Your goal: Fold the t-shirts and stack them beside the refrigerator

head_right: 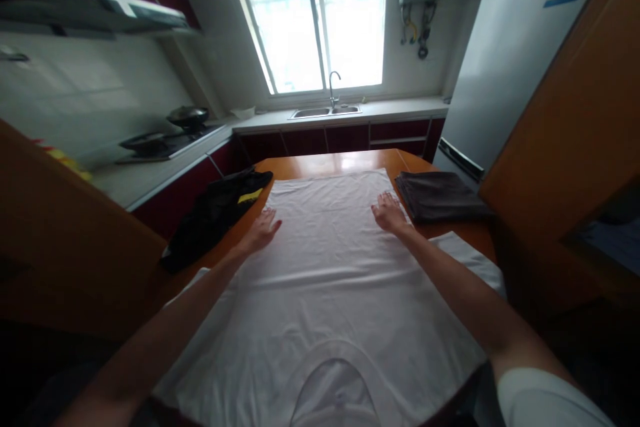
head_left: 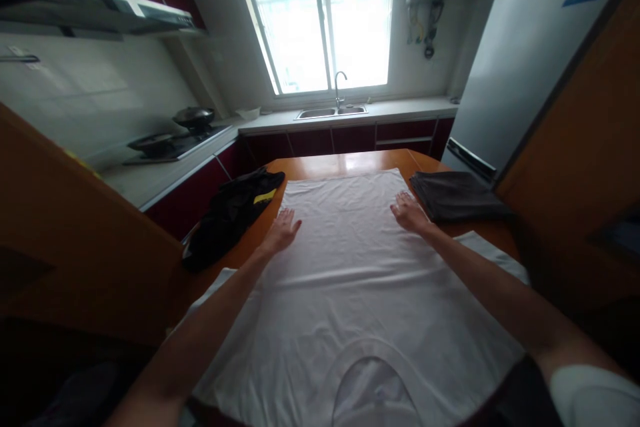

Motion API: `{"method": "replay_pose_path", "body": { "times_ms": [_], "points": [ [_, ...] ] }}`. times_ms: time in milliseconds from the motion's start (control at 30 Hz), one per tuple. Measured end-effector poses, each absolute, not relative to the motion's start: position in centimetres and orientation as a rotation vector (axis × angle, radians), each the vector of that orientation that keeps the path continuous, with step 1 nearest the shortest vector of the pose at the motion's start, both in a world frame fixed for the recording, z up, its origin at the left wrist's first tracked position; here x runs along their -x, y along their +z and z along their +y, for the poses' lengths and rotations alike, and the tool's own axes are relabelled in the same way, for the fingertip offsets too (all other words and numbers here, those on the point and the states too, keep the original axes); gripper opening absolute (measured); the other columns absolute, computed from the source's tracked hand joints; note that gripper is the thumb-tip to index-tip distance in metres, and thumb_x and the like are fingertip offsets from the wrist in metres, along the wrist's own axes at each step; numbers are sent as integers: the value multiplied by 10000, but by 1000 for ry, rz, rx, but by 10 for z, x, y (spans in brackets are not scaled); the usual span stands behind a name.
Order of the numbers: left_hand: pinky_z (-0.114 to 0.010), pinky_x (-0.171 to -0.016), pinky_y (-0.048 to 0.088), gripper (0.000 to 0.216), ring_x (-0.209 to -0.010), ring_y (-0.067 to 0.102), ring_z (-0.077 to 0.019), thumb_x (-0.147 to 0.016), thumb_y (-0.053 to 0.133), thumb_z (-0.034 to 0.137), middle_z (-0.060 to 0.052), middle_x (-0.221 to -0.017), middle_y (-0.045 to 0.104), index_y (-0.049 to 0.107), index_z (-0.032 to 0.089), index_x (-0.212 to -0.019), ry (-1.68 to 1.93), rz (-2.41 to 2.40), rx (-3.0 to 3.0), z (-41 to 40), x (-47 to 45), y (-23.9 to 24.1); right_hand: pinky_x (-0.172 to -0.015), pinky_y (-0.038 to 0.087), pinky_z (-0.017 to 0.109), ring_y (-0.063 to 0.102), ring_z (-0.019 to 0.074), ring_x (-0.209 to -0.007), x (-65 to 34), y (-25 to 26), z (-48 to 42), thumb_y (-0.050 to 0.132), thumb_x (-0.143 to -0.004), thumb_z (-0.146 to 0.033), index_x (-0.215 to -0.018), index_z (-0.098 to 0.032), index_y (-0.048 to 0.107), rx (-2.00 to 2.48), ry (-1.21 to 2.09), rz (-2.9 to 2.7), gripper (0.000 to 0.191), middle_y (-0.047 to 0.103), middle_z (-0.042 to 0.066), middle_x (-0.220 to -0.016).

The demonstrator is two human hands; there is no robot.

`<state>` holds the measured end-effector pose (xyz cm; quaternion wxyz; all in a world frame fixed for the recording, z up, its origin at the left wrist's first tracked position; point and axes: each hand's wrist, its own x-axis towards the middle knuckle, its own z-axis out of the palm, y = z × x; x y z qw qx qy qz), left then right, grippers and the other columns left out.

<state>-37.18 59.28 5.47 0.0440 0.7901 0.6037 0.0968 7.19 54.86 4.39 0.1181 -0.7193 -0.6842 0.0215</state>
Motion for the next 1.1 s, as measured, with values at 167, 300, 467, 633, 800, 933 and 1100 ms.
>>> {"method": "replay_pose_path", "body": {
  "times_ms": [167,300,467,633,800,933,1100],
  "points": [
    [-402,-1234,208,633,-1527,251,-269,-1038,258,396,-223,-1611,322,359,25,-1541,368,1951,-2356,686,338,61,-1224,217,399,282,282,-1506,-70,50,637,274,-1003,-237,-1498,68,364,2153,99,-1909,588,331,256,-1600],
    [-517,-1211,225,632,-1525,236,-338,-1023,299,411,-229,-1628,270,359,75,-1554,317,2024,-2291,734,339,52,-1224,213,371,289,263,-1506,-82,39,684,276,-974,-167,-1502,59,374,2184,112,-1869,584,347,244,-1597],
    [-599,-1199,161,646,-1532,203,-356,-1010,298,552,-168,-1653,251,391,226,-1559,188,1995,-2286,779,347,42,-1232,187,448,237,310,-1523,-92,24,731,244,-1032,-408,-1521,38,357,2234,128,-1840,672,299,246,-1617],
    [-603,-1207,100,698,-1550,131,-341,-997,258,634,-135,-1681,178,329,267,-1587,135,1961,-2312,815,354,35,-1240,121,476,179,324,-1538,-103,6,763,241,-1020,-554,-1567,-58,326,2268,135,-1827,744,228,217,-1653],
    [-637,-1198,74,707,-1552,116,-344,-1001,252,637,-139,-1683,163,310,257,-1594,69,1977,-2305,832,343,45,-1232,125,476,184,325,-1536,-109,13,775,260,-1015,-552,-1557,-57,345,2258,135,-1812,740,234,219,-1650],
    [-605,-1213,90,685,-1554,101,-344,-1028,273,575,-171,-1674,178,336,179,-1584,160,1987,-2371,807,315,63,-1231,111,516,180,319,-1537,-78,42,759,243,-1036,-414,-1531,-19,367,2155,6,-1746,644,222,215,-1654],
    [-568,-1226,136,655,-1552,122,-337,-1039,319,548,-131,-1672,213,312,202,-1595,285,1545,-2674,693,288,81,-1214,194,553,191,319,-1539,-6,70,658,288,-1034,-348,-1524,-40,380,1821,71,-2030,586,229,206,-1653]
  ]
}}
